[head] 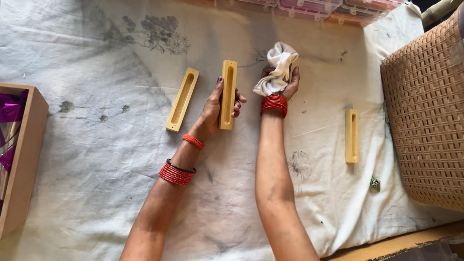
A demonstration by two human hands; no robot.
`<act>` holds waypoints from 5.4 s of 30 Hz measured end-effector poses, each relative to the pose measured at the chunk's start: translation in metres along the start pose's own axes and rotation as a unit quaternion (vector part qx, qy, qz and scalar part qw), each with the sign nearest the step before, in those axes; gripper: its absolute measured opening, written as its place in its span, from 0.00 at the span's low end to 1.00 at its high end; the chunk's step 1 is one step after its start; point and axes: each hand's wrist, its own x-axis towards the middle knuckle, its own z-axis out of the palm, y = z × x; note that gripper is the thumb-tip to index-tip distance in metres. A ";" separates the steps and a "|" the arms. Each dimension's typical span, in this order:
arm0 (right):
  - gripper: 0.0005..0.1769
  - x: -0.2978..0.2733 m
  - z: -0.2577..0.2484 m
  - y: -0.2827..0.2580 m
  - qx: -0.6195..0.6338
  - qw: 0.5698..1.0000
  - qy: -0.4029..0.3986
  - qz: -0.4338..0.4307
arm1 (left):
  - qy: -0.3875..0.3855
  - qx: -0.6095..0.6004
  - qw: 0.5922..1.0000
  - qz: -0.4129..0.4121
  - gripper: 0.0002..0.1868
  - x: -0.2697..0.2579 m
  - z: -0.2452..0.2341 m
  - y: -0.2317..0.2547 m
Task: Cleaning and wiping wooden rectangular pieces with a white cloth.
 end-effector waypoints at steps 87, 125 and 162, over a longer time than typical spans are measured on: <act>0.10 -0.078 0.113 0.052 -0.561 -0.158 -0.590 -0.558 | -0.011 -0.128 0.983 0.134 0.22 -0.006 -0.036 0.029; 0.08 -0.008 0.098 -0.006 -0.615 -0.329 -0.491 -0.522 | 0.081 -0.018 0.987 0.136 0.21 -0.008 -0.018 0.038; 0.18 -0.104 0.093 0.079 -0.744 0.316 -0.433 -0.399 | 0.021 -0.073 0.989 0.127 0.22 -0.013 -0.018 0.029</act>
